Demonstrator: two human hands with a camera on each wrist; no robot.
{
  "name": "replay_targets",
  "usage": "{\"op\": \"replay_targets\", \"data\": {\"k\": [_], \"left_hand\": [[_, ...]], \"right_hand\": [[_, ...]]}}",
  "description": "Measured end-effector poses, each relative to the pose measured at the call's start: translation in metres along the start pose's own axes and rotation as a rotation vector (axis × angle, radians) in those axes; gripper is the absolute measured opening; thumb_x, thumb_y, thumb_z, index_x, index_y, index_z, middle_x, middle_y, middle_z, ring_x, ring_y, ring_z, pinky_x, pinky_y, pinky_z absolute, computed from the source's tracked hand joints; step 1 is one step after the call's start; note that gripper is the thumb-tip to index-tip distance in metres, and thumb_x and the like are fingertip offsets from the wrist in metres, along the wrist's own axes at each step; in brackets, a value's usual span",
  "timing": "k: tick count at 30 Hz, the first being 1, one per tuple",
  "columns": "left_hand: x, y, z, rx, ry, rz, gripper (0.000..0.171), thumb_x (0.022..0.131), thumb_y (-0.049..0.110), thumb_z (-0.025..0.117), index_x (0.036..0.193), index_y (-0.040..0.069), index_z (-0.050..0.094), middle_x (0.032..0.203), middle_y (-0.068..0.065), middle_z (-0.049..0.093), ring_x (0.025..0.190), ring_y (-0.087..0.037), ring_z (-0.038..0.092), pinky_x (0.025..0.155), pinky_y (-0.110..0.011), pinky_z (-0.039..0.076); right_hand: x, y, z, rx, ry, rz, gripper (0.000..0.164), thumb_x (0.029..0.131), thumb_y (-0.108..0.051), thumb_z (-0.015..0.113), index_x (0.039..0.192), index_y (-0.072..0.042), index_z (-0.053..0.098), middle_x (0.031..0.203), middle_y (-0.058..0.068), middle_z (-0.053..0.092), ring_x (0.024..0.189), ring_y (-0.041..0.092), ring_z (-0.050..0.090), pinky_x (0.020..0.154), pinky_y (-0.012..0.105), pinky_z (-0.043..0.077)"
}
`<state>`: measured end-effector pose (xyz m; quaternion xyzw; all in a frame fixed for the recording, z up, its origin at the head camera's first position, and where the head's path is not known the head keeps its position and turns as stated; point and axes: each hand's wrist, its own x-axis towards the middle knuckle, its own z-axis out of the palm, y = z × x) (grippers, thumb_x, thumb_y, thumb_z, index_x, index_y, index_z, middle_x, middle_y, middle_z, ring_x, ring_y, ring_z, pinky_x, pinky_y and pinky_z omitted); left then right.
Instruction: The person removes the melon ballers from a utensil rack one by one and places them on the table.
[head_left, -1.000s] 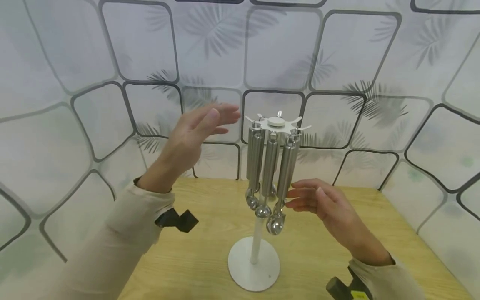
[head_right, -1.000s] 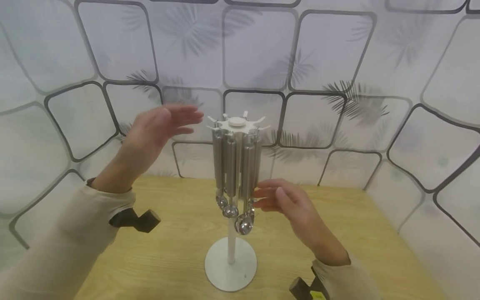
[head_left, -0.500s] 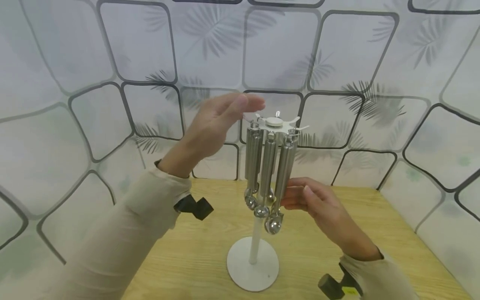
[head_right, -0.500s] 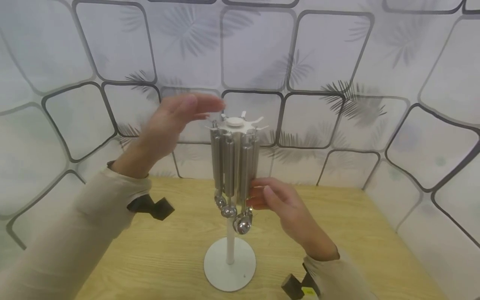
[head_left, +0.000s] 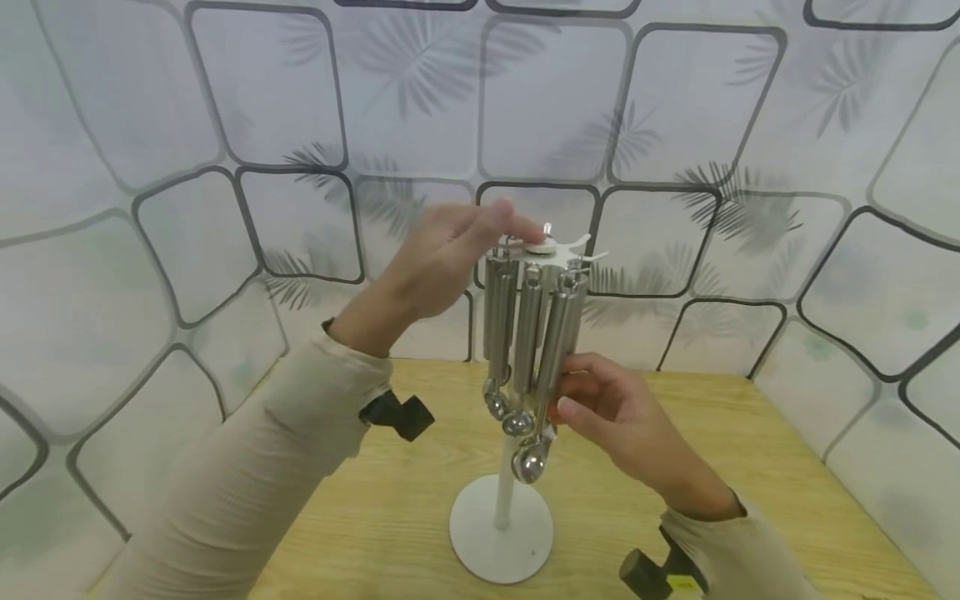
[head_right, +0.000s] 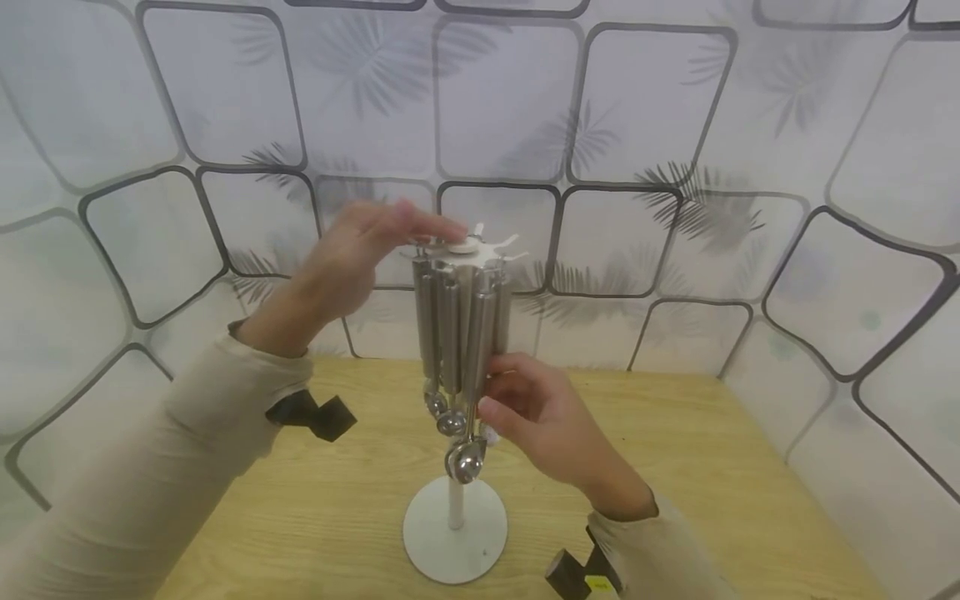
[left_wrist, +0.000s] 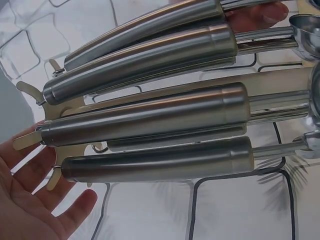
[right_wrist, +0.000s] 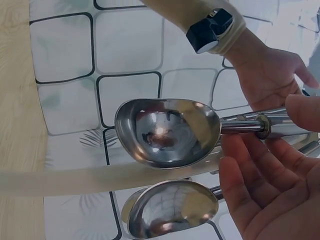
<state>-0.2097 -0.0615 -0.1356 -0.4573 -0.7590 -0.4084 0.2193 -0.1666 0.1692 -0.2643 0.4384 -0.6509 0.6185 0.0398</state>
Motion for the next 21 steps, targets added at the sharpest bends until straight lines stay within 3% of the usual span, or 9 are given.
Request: {"op": "replay_targets", "data": {"k": [4, 11, 21], "left_hand": [[0.0, 0.0018, 0.0, 0.019, 0.004, 0.007, 0.05, 0.101, 0.026, 0.029, 0.106, 0.004, 0.074, 0.113, -0.005, 0.07, 0.11, -0.012, 0.06, 0.096, -0.031, 0.042], [0.0004, 0.0035, 0.001, 0.041, -0.014, 0.027, 0.05, 0.101, 0.026, 0.028, 0.104, 0.005, 0.074, 0.113, -0.004, 0.07, 0.11, -0.012, 0.06, 0.095, -0.032, 0.043], [0.0009, 0.0051, 0.0011, 0.058, -0.023, 0.032, 0.05, 0.1, 0.026, 0.028, 0.105, 0.005, 0.073, 0.113, -0.004, 0.07, 0.11, -0.012, 0.06, 0.095, -0.031, 0.043]], "right_hand": [[0.0013, -0.001, 0.0033, -0.052, 0.016, -0.013, 0.031, 0.094, 0.004, 0.057, 0.12, -0.011, 0.059, 0.1, 0.006, 0.067, 0.086, 0.016, 0.065, 0.075, 0.029, 0.055], [0.0014, -0.0011, 0.0055, -0.101, 0.046, -0.042, 0.023, 0.09, 0.01, 0.059, 0.113, 0.01, 0.055, 0.09, 0.003, 0.066, 0.074, 0.015, 0.063, 0.066, 0.029, 0.055], [0.0013, -0.0075, 0.0036, -0.122, 0.053, -0.065, 0.022, 0.088, 0.012, 0.058, 0.111, 0.012, 0.054, 0.089, 0.003, 0.066, 0.072, 0.016, 0.064, 0.065, 0.029, 0.055]]}}
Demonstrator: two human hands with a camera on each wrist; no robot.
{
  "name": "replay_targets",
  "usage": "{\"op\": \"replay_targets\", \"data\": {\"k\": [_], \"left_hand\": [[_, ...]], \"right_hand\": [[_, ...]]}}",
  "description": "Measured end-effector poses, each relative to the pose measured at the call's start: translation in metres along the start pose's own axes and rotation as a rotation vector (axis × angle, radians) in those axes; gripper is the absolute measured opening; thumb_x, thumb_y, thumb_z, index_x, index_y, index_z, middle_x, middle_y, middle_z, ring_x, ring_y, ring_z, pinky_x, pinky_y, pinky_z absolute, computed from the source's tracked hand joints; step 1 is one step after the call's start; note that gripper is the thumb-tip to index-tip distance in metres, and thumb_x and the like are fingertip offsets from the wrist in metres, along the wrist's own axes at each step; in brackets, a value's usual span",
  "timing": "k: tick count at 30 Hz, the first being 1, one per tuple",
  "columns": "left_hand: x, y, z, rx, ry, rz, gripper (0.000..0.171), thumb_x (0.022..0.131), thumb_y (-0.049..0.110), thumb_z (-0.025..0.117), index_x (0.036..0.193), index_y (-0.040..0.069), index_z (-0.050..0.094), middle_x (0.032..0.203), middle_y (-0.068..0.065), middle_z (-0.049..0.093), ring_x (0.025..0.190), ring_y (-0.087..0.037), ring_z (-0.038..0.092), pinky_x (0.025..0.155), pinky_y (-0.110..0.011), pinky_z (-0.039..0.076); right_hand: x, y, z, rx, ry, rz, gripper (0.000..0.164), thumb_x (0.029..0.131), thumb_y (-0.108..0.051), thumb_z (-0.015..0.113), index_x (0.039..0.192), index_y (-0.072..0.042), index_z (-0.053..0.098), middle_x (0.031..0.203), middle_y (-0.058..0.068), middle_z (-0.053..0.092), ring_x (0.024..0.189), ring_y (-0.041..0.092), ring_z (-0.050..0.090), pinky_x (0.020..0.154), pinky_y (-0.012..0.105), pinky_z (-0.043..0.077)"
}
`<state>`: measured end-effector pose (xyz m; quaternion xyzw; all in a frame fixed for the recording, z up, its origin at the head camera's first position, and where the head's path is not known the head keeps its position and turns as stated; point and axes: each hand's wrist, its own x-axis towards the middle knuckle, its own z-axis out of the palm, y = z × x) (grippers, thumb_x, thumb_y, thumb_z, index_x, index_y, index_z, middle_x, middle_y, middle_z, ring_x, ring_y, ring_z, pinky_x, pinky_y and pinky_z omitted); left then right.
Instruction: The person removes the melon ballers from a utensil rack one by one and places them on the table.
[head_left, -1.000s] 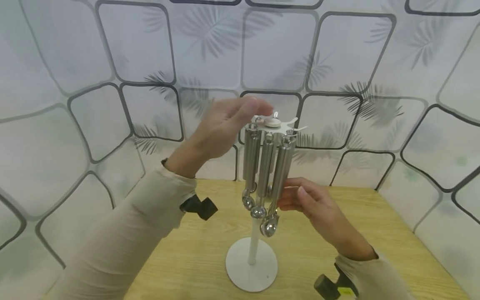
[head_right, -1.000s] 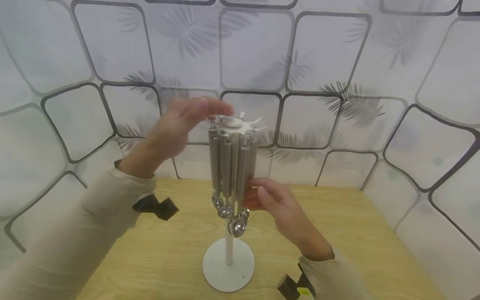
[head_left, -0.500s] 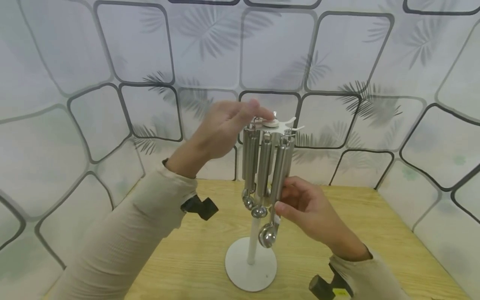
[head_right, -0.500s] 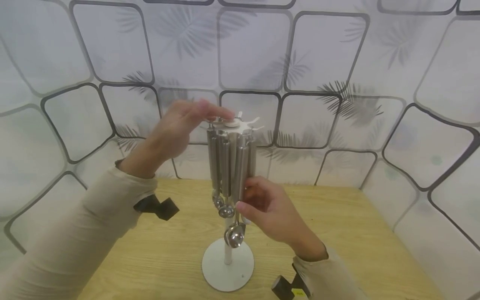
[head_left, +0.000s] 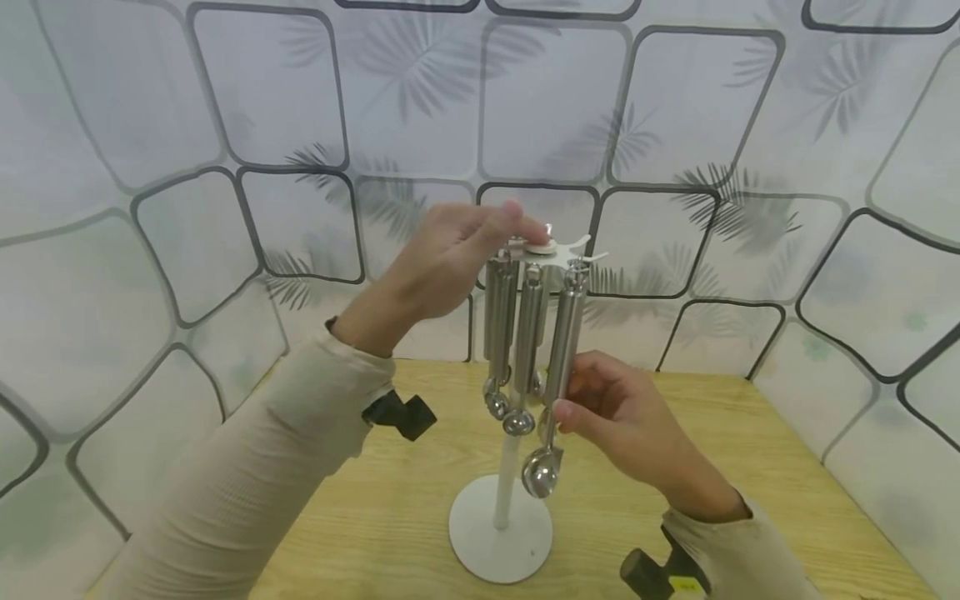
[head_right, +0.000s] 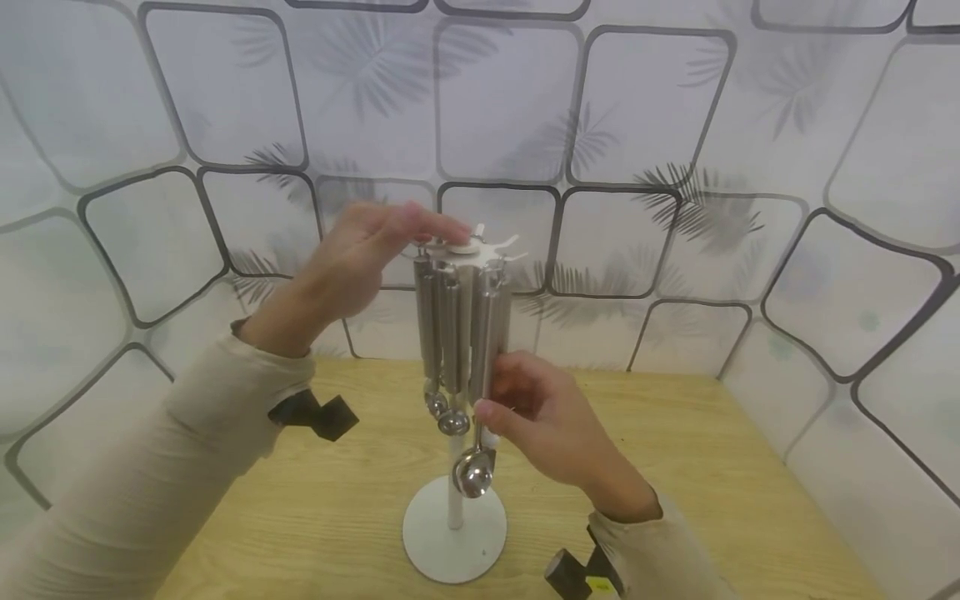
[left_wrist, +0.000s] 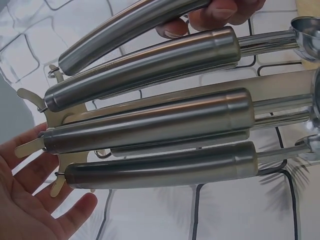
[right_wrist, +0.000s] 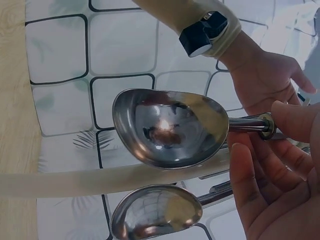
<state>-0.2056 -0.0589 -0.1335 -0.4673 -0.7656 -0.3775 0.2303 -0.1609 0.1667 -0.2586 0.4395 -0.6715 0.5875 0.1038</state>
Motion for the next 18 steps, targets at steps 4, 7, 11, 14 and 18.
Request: {"op": "replay_targets", "data": {"k": [4, 7, 11, 14, 18], "left_hand": [[0.0, 0.001, 0.0, 0.0, -0.001, -0.006, 0.049, 0.1, 0.027, 0.029, 0.105, 0.006, 0.073, 0.113, -0.004, 0.07, 0.109, -0.011, 0.06, 0.095, -0.031, 0.043], [0.0, 0.001, 0.0, -0.003, -0.002, -0.01, 0.049, 0.1, 0.027, 0.029, 0.105, 0.006, 0.073, 0.113, -0.003, 0.07, 0.109, -0.012, 0.06, 0.095, -0.032, 0.043], [0.0, 0.002, 0.001, 0.0, -0.001, -0.019, 0.049, 0.1, 0.028, 0.03, 0.105, 0.006, 0.073, 0.114, -0.003, 0.07, 0.108, -0.012, 0.06, 0.094, -0.032, 0.044], [0.0, 0.001, 0.001, 0.009, 0.0, -0.019, 0.048, 0.1, 0.028, 0.03, 0.105, 0.006, 0.073, 0.115, -0.002, 0.069, 0.108, -0.012, 0.06, 0.093, -0.031, 0.044], [0.0, 0.003, 0.002, 0.007, 0.004, -0.019, 0.046, 0.1, 0.025, 0.032, 0.105, 0.006, 0.073, 0.115, -0.003, 0.069, 0.108, -0.013, 0.061, 0.092, -0.031, 0.045]], "right_hand": [[0.0, -0.003, -0.002, 0.007, 0.007, -0.012, 0.023, 0.088, 0.013, 0.058, 0.11, 0.01, 0.056, 0.089, 0.003, 0.065, 0.072, 0.015, 0.064, 0.065, 0.029, 0.055], [0.0, -0.005, -0.004, 0.009, 0.015, -0.013, 0.024, 0.087, 0.013, 0.058, 0.111, 0.006, 0.058, 0.088, 0.003, 0.065, 0.072, 0.014, 0.063, 0.065, 0.028, 0.055], [-0.002, -0.009, -0.008, -0.016, 0.031, -0.012, 0.026, 0.088, 0.013, 0.059, 0.112, 0.005, 0.058, 0.089, 0.004, 0.065, 0.073, 0.015, 0.064, 0.065, 0.029, 0.055], [-0.004, -0.011, -0.013, -0.051, 0.057, -0.001, 0.029, 0.087, 0.014, 0.058, 0.114, 0.003, 0.059, 0.089, 0.004, 0.066, 0.074, 0.015, 0.065, 0.065, 0.029, 0.055], [-0.008, -0.013, -0.021, -0.078, 0.094, 0.033, 0.031, 0.087, 0.016, 0.057, 0.113, -0.002, 0.06, 0.089, 0.005, 0.067, 0.075, 0.015, 0.066, 0.065, 0.029, 0.056]]}}
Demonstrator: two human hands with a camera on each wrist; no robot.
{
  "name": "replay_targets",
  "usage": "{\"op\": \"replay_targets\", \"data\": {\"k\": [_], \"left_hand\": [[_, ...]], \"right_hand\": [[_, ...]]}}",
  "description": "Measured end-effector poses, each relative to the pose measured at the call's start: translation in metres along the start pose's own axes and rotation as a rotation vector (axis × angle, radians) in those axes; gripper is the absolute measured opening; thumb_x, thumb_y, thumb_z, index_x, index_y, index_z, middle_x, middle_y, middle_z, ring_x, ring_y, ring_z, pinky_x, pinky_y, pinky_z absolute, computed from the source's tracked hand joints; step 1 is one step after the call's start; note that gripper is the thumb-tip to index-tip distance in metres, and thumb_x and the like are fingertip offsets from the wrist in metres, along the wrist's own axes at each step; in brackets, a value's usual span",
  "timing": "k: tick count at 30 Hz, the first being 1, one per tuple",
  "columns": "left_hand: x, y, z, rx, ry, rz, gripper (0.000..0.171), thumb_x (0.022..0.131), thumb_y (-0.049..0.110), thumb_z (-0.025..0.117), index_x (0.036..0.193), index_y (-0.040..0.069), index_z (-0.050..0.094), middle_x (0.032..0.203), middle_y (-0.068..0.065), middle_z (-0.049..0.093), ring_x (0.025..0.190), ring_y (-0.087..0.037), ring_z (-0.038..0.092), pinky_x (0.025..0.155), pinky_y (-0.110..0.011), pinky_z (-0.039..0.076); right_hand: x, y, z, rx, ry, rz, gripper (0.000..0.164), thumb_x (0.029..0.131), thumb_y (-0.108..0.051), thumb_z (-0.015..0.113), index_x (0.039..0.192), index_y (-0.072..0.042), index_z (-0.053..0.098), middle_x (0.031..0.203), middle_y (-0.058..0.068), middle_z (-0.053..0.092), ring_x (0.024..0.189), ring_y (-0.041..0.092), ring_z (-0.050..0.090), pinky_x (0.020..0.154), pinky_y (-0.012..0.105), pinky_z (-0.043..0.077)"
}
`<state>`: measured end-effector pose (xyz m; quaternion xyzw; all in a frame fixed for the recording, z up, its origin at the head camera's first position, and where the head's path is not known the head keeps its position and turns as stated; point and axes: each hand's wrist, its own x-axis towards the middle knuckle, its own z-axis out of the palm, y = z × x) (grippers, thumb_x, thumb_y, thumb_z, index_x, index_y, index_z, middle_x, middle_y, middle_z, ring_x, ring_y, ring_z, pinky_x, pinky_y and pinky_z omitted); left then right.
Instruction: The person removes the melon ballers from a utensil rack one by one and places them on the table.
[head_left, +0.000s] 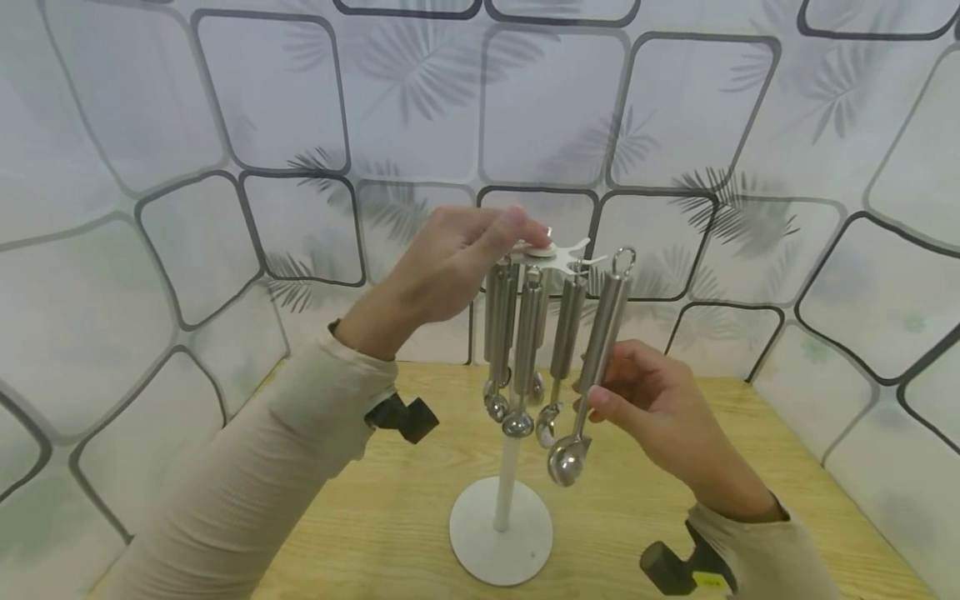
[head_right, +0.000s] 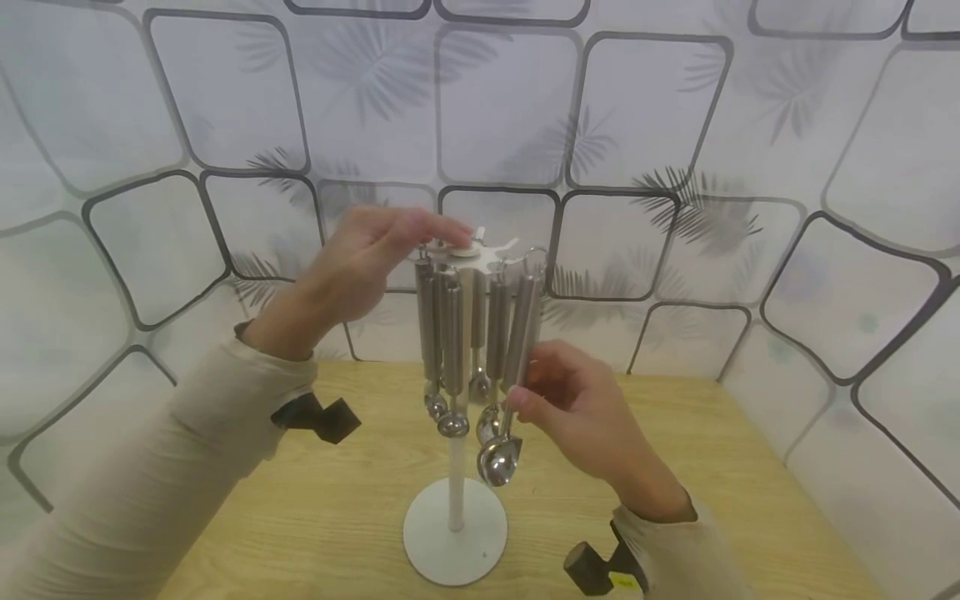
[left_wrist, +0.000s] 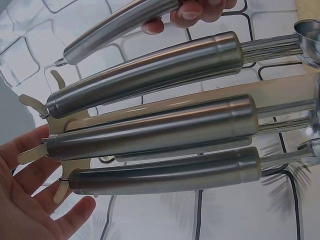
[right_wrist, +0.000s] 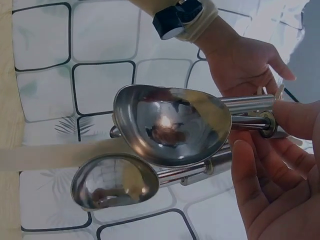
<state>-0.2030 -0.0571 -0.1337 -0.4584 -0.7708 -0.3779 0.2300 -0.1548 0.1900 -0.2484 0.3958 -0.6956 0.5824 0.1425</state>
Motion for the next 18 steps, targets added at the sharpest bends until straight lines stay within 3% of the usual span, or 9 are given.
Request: {"op": "replay_targets", "data": {"k": [18], "left_hand": [[0.002, 0.002, 0.0, -0.017, -0.012, -0.007, 0.041, 0.101, 0.021, 0.036, 0.108, 0.004, 0.073, 0.113, -0.004, 0.07, 0.106, -0.014, 0.062, 0.091, -0.031, 0.046]], "right_hand": [[-0.015, 0.006, -0.036, -0.048, 0.102, 0.108, 0.036, 0.089, 0.016, 0.054, 0.113, -0.01, 0.063, 0.091, 0.005, 0.07, 0.076, 0.015, 0.068, 0.067, 0.026, 0.055]]}}
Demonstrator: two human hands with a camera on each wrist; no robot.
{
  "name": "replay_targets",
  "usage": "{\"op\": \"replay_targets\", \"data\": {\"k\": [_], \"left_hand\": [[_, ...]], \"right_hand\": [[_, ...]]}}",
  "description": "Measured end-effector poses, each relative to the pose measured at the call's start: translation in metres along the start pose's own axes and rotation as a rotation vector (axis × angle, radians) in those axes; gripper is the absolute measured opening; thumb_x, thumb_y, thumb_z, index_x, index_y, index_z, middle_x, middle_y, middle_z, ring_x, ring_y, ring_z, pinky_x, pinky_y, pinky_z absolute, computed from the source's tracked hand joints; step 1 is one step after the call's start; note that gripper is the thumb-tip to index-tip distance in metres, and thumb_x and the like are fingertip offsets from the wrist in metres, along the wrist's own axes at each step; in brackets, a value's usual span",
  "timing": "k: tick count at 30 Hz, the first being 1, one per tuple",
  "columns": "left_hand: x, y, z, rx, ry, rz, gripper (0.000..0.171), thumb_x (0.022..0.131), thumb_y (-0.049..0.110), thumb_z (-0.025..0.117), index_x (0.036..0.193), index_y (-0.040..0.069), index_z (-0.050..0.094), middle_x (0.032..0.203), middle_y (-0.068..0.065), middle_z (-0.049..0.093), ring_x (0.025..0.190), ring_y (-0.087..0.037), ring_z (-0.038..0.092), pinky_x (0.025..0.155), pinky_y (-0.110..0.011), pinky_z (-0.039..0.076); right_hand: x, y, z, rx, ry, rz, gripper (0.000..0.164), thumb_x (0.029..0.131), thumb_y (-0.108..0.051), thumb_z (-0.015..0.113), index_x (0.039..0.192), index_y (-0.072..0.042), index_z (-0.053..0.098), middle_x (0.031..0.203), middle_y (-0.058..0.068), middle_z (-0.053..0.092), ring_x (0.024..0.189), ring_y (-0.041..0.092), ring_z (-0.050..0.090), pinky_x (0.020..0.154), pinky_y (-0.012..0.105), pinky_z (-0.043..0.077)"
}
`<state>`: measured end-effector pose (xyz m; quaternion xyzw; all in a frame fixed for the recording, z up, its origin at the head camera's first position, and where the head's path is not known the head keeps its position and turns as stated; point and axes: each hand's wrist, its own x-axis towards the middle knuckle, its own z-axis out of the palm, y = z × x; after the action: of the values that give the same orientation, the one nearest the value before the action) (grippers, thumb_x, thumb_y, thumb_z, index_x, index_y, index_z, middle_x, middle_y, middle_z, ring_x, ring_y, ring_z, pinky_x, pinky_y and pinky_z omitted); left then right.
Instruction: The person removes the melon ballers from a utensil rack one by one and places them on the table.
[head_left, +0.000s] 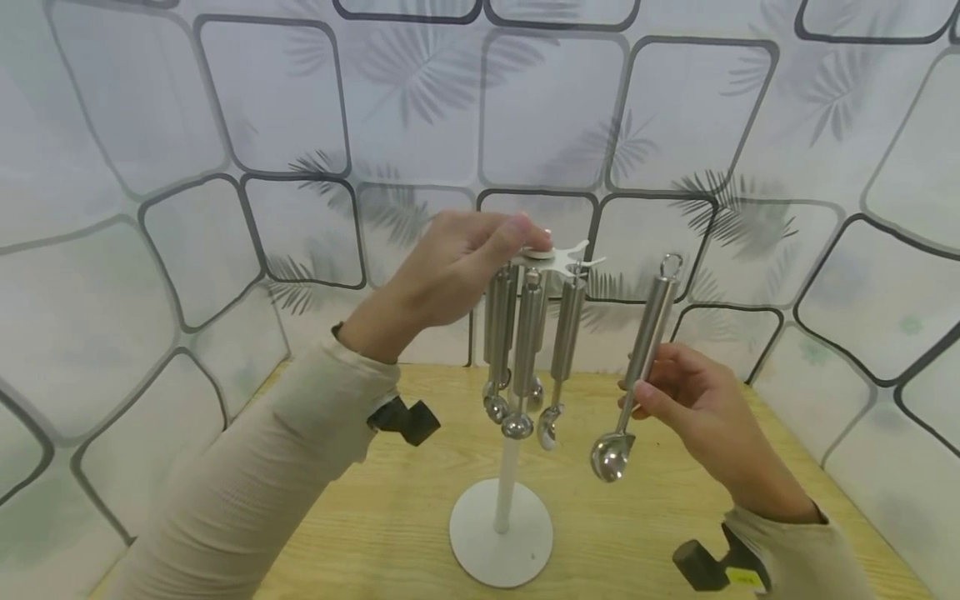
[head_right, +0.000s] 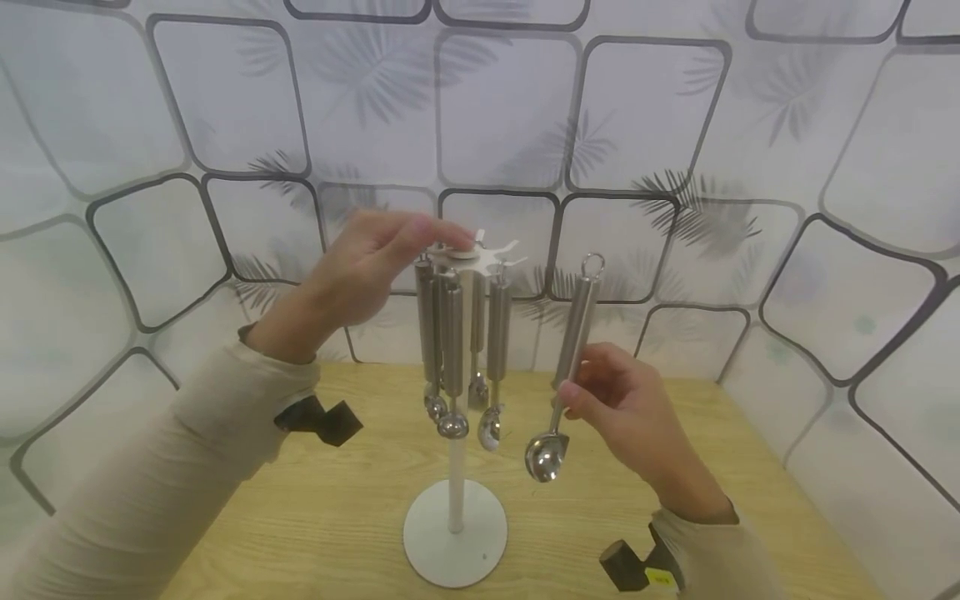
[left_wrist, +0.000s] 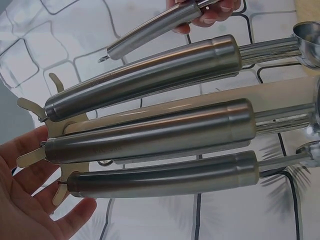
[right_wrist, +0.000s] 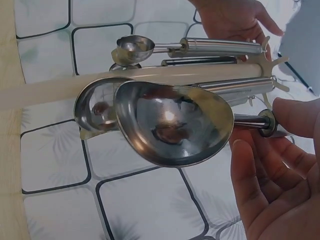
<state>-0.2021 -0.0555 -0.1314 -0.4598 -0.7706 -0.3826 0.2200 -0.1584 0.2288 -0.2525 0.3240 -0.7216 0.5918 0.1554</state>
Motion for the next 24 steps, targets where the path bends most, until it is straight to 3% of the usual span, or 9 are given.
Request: {"op": "replay_targets", "data": {"k": [24], "left_hand": [[-0.004, 0.001, 0.005, 0.039, 0.053, 0.087, 0.035, 0.098, 0.016, 0.043, 0.103, 0.001, 0.074, 0.104, -0.008, 0.072, 0.1, -0.015, 0.065, 0.087, -0.03, 0.048]], "right_hand": [[-0.02, 0.035, -0.027, 0.021, 0.052, 0.148, 0.027, 0.094, 0.009, 0.053, 0.11, -0.01, 0.063, 0.095, 0.003, 0.069, 0.08, 0.015, 0.068, 0.069, 0.026, 0.055]]}}
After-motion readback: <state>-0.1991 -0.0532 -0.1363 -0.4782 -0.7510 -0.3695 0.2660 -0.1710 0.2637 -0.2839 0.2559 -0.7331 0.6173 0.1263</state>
